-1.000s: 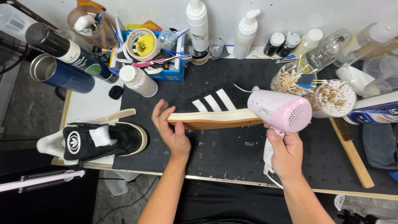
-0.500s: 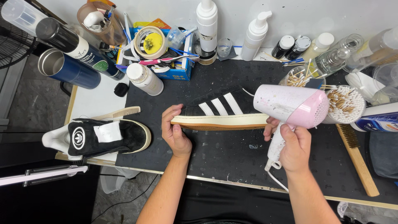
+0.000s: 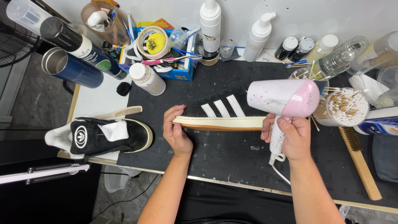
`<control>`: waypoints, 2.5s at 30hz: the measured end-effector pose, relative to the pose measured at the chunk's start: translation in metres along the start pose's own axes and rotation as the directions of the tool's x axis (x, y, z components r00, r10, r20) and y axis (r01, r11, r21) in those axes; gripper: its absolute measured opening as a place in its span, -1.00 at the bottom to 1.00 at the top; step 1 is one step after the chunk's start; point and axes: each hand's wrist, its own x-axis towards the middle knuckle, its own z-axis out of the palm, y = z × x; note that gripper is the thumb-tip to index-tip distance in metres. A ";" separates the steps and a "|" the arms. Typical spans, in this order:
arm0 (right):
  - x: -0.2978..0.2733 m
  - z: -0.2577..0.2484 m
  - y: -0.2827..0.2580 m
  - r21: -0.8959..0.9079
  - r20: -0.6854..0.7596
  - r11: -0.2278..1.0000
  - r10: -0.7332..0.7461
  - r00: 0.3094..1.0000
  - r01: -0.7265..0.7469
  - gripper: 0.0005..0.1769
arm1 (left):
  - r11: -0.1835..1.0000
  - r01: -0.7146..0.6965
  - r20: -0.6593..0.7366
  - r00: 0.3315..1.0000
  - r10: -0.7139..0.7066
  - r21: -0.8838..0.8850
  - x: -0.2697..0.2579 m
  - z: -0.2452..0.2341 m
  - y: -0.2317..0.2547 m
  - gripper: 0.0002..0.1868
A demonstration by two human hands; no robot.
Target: The person uses a hairdryer to dry a black sneaker, then applies a cleaning foam from a spray bottle to the shoe's upper and sole. The person continues to dry the shoe with the hairdryer after applying the foam.
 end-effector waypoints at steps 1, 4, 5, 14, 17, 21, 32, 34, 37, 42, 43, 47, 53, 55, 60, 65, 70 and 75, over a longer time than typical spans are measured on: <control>0.001 -0.001 -0.001 -0.007 0.014 1.000 0.011 1.000 -0.011 -0.68 | 1.000 0.001 -0.001 1.000 -0.001 -0.002 0.000 0.000 0.000 -0.56; 0.003 -0.001 -0.004 -0.055 0.081 0.998 -0.016 0.997 0.020 -0.70 | 1.000 0.006 0.003 1.000 -0.006 -0.023 0.000 0.001 0.000 -0.57; 0.003 0.000 -0.004 -0.075 0.109 0.996 -0.035 0.993 0.043 -0.71 | 1.000 0.007 0.002 1.000 -0.007 -0.020 0.000 0.000 0.000 -0.57; 0.002 -0.001 0.002 0.032 0.061 0.998 -0.048 0.997 0.046 -0.71 | 1.000 0.019 0.002 1.000 -0.019 -0.020 0.001 0.001 0.004 -0.58; 0.002 0.002 0.003 0.053 0.047 0.996 -0.078 0.996 0.076 -0.72 | 1.000 0.019 0.003 1.000 -0.019 -0.025 0.001 0.002 0.005 -0.60; 0.001 0.004 0.001 0.037 0.047 0.996 -0.087 0.995 0.086 -0.73 | 1.000 0.016 0.005 1.000 -0.016 -0.017 0.001 0.002 0.005 -0.60; -0.017 -0.027 0.001 0.044 0.039 0.995 -0.093 0.995 0.091 -0.58 | 0.999 0.027 0.001 1.000 -0.027 -0.040 0.002 0.002 0.004 -0.57; -0.029 -0.045 0.004 0.075 0.005 0.988 -0.133 0.991 0.132 -0.48 | 0.999 0.025 -0.002 1.000 -0.026 -0.042 0.003 0.002 0.003 -0.57; -0.049 -0.070 0.009 0.172 -0.013 0.981 -0.084 0.996 0.085 -0.42 | 0.998 0.012 0.003 1.000 -0.011 -0.057 0.003 0.003 0.001 -0.57; -0.069 -0.076 0.024 0.311 -0.039 0.949 -0.045 0.998 0.055 -0.47 | 0.999 0.006 -0.014 1.000 -0.007 -0.044 0.004 0.003 0.000 -0.57; -0.068 -0.076 0.024 0.294 -0.031 0.954 -0.051 0.998 0.058 -0.49 | 0.999 0.009 -0.023 1.000 -0.010 -0.045 0.004 0.003 0.000 -0.57; -0.062 -0.071 0.015 0.278 0.049 0.960 -0.030 0.998 0.016 -0.51 | 0.969 -0.062 0.022 0.998 0.058 0.238 0.015 0.004 0.023 -0.66; -0.065 -0.073 0.016 0.271 0.021 0.963 -0.019 1.000 0.013 -0.49 | 0.753 -0.292 0.514 0.855 -0.071 0.590 0.056 0.025 0.096 -0.30; -0.065 -0.075 0.018 0.276 0.014 0.960 -0.049 0.999 0.043 -0.48 | 0.717 -0.380 0.645 0.754 -0.127 0.584 0.073 0.039 0.106 -0.02; -0.065 -0.067 0.010 0.223 -0.038 0.975 -0.013 0.999 0.021 -0.34 | 0.674 -0.314 0.696 0.582 -0.420 0.669 0.096 0.068 0.109 0.28; -0.062 -0.061 0.004 0.250 0.029 0.968 0.002 1.000 -0.009 -0.26 | 0.647 -0.297 0.666 0.595 -0.450 0.702 0.092 0.068 0.109 0.28; -0.064 -0.063 0.007 0.242 0.036 0.970 -0.040 0.999 0.030 -0.27 | 0.651 -0.311 0.621 0.717 -0.318 0.692 0.079 0.059 0.105 0.27; -0.064 -0.066 0.011 0.260 0.050 0.964 -0.071 0.996 0.056 -0.30 | 0.658 -0.250 0.562 0.764 -0.316 0.711 0.073 0.053 0.107 0.26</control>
